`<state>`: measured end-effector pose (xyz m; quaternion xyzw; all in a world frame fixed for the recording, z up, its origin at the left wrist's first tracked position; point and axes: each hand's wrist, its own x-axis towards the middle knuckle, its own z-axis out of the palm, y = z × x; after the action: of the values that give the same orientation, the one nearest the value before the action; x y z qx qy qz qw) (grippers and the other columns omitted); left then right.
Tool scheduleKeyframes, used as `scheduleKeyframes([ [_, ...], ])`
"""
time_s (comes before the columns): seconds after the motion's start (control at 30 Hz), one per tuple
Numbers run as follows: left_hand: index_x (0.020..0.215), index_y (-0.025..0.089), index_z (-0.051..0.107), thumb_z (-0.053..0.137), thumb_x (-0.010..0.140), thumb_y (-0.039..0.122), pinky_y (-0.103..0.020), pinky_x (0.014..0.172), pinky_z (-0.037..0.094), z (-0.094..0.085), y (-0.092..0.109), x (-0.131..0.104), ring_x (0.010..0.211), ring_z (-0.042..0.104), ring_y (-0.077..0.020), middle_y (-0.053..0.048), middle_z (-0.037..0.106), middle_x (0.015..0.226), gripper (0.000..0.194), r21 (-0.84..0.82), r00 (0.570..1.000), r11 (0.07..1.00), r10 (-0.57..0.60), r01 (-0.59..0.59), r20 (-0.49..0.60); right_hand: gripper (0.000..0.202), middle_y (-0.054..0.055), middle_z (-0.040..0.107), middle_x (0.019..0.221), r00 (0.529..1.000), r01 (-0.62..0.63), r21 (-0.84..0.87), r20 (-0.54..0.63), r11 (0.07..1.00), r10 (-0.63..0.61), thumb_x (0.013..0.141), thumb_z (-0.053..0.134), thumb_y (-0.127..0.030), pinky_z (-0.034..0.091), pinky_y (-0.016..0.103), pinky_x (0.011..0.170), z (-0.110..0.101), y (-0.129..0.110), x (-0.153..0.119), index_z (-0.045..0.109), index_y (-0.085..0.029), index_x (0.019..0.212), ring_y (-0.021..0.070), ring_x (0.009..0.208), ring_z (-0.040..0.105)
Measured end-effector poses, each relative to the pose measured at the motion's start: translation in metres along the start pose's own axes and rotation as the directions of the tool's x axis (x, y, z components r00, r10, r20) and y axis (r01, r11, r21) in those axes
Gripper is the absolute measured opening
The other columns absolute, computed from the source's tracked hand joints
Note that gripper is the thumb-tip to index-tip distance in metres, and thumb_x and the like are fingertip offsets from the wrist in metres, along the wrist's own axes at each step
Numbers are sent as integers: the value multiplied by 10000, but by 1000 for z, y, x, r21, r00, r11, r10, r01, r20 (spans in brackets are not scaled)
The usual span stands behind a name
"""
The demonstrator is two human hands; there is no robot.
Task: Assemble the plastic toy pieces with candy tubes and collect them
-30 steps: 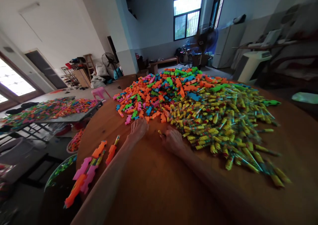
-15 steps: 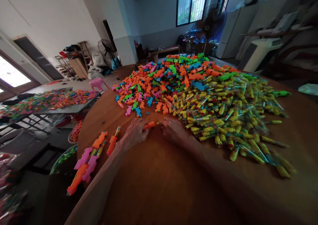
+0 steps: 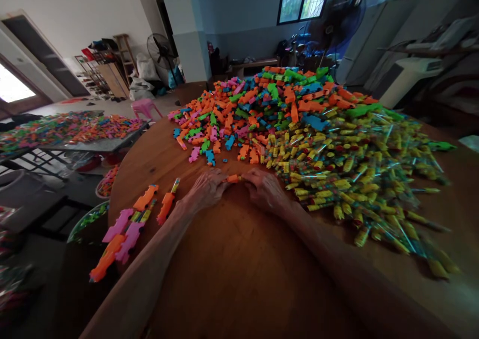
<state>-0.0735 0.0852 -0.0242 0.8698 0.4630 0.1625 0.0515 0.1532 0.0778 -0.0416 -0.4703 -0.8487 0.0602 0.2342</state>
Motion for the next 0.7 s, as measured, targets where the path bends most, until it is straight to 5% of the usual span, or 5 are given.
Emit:
scheduleKeyframes([
  [0.37,974,159,649,443,1037,224,-309,851,467,0,0,0,933,567,-195,-67,603,965,225,80,999,996,41,-43,21,300,85,668,1070,994,53,-91,101,994,-44,992,424,-159,412,293,786,-5,-5,4,709,-165,1084,197,937,589],
  [0.57,1357,113,488,407,1022,166,-439,1005,430,6,17,-8,1173,502,-275,-138,588,1312,349,249,999,968,-40,40,-5,272,85,645,1040,991,67,-109,126,992,-53,980,447,-212,398,302,725,-5,-8,6,713,-168,1014,193,867,581],
  [0.7,1406,91,432,413,986,119,-475,1031,415,6,20,-6,1229,481,-302,-161,562,1352,422,287,997,956,-65,54,30,252,93,633,1027,984,107,-157,156,982,-82,950,452,-194,374,313,678,-4,-10,8,699,-148,980,183,785,558],
])
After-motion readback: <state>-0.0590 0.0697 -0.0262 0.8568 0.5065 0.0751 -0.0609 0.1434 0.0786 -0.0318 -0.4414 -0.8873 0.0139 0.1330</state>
